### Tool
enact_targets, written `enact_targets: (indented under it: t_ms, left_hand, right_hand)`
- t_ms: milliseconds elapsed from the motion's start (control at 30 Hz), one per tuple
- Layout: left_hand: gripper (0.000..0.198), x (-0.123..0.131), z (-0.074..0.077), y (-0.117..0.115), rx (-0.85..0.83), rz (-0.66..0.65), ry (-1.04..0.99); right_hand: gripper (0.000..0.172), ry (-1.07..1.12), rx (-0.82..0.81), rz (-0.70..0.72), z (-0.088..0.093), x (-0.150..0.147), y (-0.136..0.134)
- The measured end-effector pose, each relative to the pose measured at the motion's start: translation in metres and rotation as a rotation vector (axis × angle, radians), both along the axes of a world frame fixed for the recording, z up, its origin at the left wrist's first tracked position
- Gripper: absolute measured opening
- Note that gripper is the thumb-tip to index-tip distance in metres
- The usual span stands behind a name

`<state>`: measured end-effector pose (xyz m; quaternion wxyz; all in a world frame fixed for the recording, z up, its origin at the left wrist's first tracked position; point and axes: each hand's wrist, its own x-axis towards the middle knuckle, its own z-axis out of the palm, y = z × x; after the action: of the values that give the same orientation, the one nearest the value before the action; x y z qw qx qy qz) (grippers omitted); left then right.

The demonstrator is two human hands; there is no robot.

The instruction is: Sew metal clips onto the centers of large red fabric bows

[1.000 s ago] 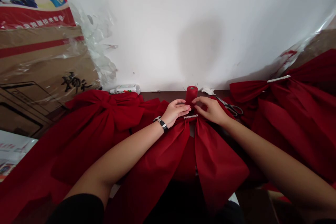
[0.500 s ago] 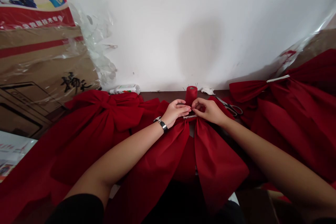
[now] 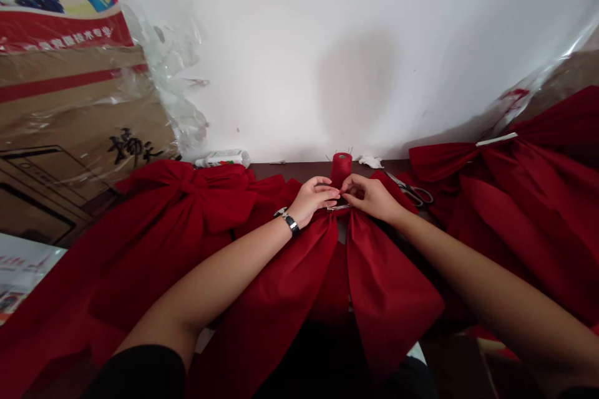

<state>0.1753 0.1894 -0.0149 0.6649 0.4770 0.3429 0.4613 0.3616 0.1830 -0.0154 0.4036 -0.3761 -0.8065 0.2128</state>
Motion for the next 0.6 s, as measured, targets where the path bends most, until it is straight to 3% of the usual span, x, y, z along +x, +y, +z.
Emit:
enact_targets:
  t_ms: [600]
  left_hand:
    - [0.032, 0.0018, 0.0002, -0.0018, 0.000, 0.037, 0.019]
  right_hand:
    - [0.013, 0.071, -0.045, -0.013, -0.0025, -0.0009, 0.0023]
